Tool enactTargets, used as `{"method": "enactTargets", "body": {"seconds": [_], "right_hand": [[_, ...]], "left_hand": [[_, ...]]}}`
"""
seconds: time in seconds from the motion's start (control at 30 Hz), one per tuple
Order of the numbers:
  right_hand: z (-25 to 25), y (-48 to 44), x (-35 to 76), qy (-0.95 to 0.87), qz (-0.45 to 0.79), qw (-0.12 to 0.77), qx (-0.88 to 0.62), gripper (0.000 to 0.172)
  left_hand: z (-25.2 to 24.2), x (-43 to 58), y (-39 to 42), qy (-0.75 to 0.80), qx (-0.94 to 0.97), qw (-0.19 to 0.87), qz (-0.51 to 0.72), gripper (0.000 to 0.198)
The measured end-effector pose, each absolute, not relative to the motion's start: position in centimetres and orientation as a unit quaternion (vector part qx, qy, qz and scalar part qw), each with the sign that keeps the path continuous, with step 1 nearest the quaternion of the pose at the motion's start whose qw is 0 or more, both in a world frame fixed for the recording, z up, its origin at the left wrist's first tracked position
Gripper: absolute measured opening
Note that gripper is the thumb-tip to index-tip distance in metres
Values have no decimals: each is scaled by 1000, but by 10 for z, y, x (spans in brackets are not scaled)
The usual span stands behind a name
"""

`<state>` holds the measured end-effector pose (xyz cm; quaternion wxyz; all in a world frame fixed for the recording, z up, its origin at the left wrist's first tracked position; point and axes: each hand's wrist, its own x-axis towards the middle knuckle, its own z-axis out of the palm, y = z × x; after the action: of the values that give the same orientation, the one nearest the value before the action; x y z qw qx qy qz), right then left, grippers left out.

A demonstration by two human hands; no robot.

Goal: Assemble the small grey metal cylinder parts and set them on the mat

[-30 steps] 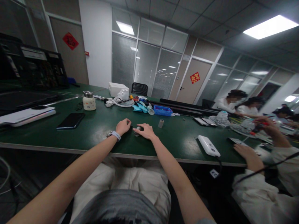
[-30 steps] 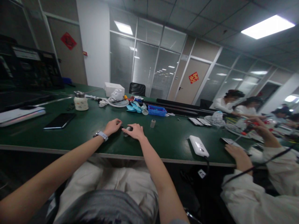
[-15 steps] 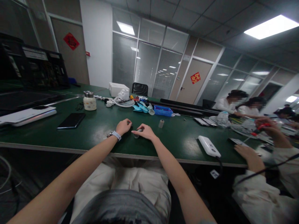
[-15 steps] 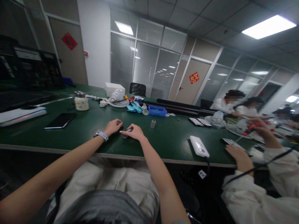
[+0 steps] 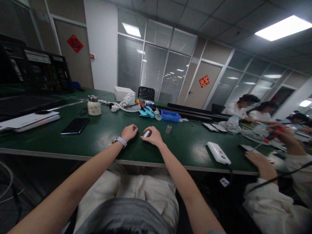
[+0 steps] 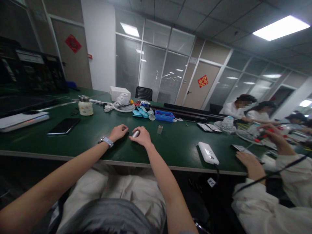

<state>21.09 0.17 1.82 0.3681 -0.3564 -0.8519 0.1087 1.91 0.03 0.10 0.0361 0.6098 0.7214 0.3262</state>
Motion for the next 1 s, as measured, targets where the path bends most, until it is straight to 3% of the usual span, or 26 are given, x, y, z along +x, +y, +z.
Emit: {"method": "enactTargets", "body": {"seconds": [0.27, 0.43, 0.6, 0.73, 0.83, 1.0], "right_hand": [[22, 11, 267, -837, -57, 308, -449, 23], [17, 27, 300, -716, -52, 331, -612, 42], [16, 34, 308, -599, -63, 377, -703, 60], [19, 22, 295, -580, -163, 448, -660, 61], [21, 10, 277, -639, -191, 470, -579, 49], [17, -3, 248, -824, -115, 374, -410, 34]], "left_hand": [[2, 20, -2, 717, 603, 60, 345, 27], [0, 19, -1, 705, 612, 48, 354, 27], [-2, 19, -1, 641, 663, 83, 379, 44], [-1, 21, -2, 627, 664, 114, 391, 32], [1, 23, -5, 617, 665, 129, 400, 24], [2, 30, -7, 546, 671, 231, 445, 33]]}}
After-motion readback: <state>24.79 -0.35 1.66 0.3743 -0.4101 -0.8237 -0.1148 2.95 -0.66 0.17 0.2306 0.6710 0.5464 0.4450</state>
